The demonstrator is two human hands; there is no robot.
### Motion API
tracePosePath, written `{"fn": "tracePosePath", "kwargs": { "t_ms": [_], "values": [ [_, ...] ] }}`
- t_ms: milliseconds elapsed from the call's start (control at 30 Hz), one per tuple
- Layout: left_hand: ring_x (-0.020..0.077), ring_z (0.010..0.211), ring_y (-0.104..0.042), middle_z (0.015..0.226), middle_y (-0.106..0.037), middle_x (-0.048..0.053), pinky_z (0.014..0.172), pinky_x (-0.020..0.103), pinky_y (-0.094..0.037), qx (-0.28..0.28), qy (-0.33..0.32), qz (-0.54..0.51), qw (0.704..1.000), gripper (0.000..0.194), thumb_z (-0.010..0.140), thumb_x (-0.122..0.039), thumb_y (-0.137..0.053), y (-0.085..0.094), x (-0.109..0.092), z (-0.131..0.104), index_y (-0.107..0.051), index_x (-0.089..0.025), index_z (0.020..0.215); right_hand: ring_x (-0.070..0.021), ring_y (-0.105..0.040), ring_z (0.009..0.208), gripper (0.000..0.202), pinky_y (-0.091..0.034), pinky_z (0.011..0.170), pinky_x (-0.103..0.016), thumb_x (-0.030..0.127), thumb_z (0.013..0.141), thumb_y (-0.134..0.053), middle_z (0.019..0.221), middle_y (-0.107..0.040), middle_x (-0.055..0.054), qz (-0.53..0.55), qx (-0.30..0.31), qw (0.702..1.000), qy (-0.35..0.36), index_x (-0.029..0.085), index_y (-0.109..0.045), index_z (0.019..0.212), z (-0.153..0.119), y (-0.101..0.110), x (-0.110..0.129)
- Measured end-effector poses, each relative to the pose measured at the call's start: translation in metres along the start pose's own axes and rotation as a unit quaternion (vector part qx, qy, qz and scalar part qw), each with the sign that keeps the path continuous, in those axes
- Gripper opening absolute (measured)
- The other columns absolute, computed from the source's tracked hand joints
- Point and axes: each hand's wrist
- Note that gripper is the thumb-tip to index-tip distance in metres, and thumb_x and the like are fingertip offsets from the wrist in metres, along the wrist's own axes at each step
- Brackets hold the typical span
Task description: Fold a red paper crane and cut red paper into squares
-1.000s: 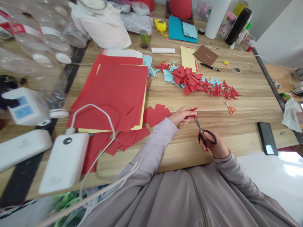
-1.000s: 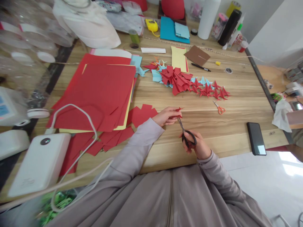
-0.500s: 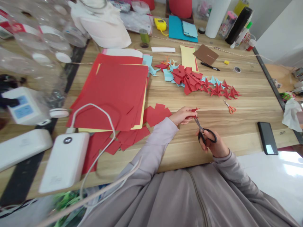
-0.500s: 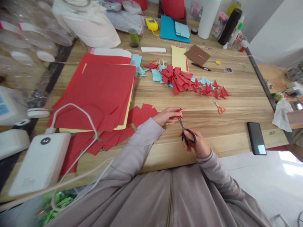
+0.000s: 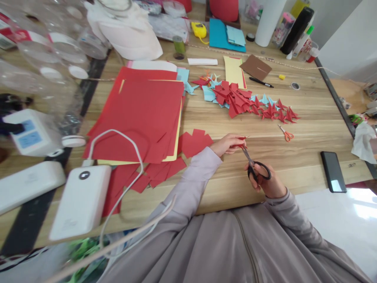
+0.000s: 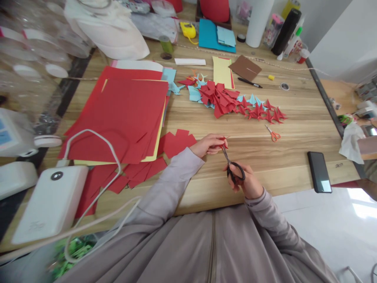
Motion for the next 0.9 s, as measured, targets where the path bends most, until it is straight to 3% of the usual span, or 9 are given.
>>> {"fn": "tracePosePath", "kwargs": {
  "t_ms": [467,667,900],
  "values": [
    [0.0024,0.034,-0.016,0.041,-0.031,-0.009,0.037,0.018,-0.009,0.007,-0.010,0.005,1.000,0.013,0.065,-0.019,-0.054,0.0030,0.0024,0.0017,-0.060,-0.010,0.073,-0.0067,-0.036,0.030,0.046,-0.024,0.028,-0.018,0.055,0.073,-0.064,0.040,-0.049,0.004,-0.022,-0.013,1.000,-0.002,0.011,-0.065,0.088,-0.0013,0.0031,-0.0005],
    [0.0014,0.035,-0.020,0.051,-0.048,-0.003,0.037,0.019,-0.009,-0.009,-0.006,0.001,1.000,0.011,0.065,-0.014,-0.053,0.0027,0.0033,0.0019,-0.060,-0.010,0.073,-0.0054,-0.033,0.029,0.046,-0.022,0.027,-0.017,0.055,0.071,-0.065,0.039,-0.048,0.005,-0.020,-0.016,1.000,-0.008,0.011,-0.065,0.085,-0.0021,0.0035,0.0009],
    [0.0001,0.034,-0.021,0.055,-0.048,-0.003,0.038,0.018,-0.009,-0.016,-0.015,-0.003,1.000,0.009,0.068,-0.010,-0.054,0.0044,0.0059,0.0022,-0.061,-0.010,0.074,-0.0055,-0.032,0.028,0.048,-0.021,0.027,-0.018,0.057,0.070,-0.065,0.039,-0.047,0.006,-0.018,-0.021,1.000,-0.015,0.011,-0.065,0.085,-0.0023,0.0022,0.0012]
  ]
}}
Point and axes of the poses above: each hand's wrist, its own z-axis towards the middle knuckle, its own y-axis out of the back of the hand, x = y × z
